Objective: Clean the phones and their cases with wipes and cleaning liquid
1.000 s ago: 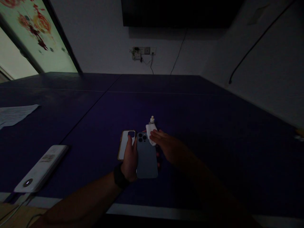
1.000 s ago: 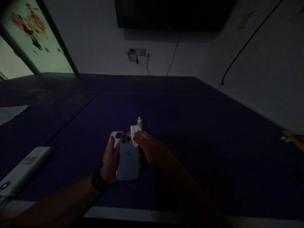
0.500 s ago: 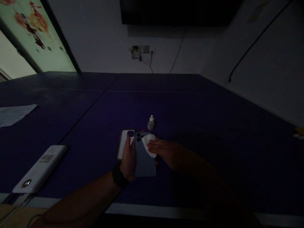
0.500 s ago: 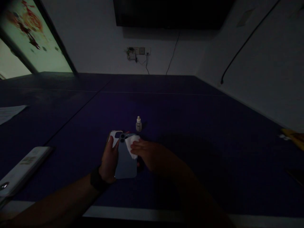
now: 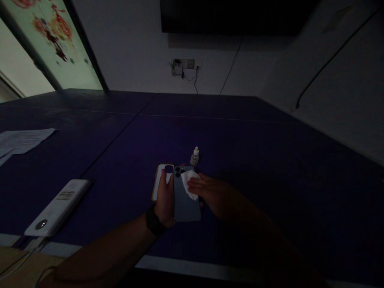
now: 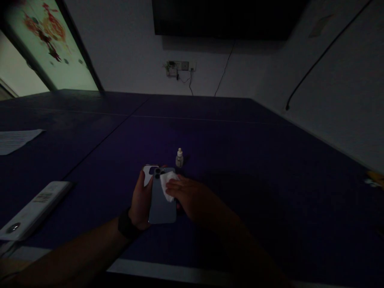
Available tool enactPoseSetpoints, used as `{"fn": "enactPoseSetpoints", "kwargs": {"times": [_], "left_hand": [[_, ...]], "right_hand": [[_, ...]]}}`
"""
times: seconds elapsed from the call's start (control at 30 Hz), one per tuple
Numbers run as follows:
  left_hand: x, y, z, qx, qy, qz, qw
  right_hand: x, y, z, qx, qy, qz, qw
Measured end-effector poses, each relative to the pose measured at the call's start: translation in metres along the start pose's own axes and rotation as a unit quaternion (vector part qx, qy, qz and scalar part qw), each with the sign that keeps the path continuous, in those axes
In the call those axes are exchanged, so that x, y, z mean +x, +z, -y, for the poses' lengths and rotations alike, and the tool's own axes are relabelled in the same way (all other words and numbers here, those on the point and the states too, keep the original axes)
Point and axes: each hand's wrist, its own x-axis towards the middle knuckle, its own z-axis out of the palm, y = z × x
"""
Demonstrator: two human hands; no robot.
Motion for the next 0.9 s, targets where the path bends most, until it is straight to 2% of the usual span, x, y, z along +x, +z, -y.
{"fn": "enactPoseSetpoints", "kwargs": {"times": [0.07,0.2,0.33,0.47,0.53,0.57,0.63,0.7,0.77,0.83,0.9], "left_hand": [[0.0,0.001,-0.001,-0.001,-0.001,-0.005,1.0],[-0.001,0.006,-0.002,-0.003,-0.002,-0.014,1.0],[-0.002,0.006,-0.002,0.004,-0.011,-0.012,1.0],[0.0,0.002,-0.002,0.002,-0.002,-0.022,1.0],[0.0,0.0,-0.001,0.01,-0.01,-0.016,1.0],[-0.001,0.0,-0.001,0.016,-0.015,-0.007,1.0],[-0.002,0.001,0.0,0.025,-0.023,0.007,0.999],[-0.004,0.004,0.001,0.021,-0.02,0.008,1.0],[-0.004,0.007,0.001,0.01,-0.016,-0.002,1.0],[-0.004,0.009,0.001,0.003,-0.012,-0.009,1.0],[-0.004,0.01,0.001,0.005,-0.013,-0.011,1.0]], "right_hand": [[-0.001,-0.006,0.0,-0.012,0.014,-0.009,1.0],[0.001,-0.014,0.005,0.038,-0.032,0.047,0.998],[0.002,-0.012,0.003,-0.006,0.032,0.005,0.999],[0.0,-0.017,0.004,0.052,-0.011,0.054,0.997],[-0.002,-0.024,0.006,0.087,0.04,0.022,0.995],[-0.002,-0.027,0.006,0.108,0.092,-0.024,0.99],[-0.001,-0.027,0.006,0.178,0.214,-0.144,0.95],[0.002,-0.018,0.004,0.273,0.307,-0.243,0.879],[0.007,-0.005,0.002,0.347,0.351,-0.283,0.822],[0.01,0.007,0.0,0.38,0.363,-0.288,0.801],[0.011,0.014,0.001,0.373,0.371,-0.289,0.8]]}}
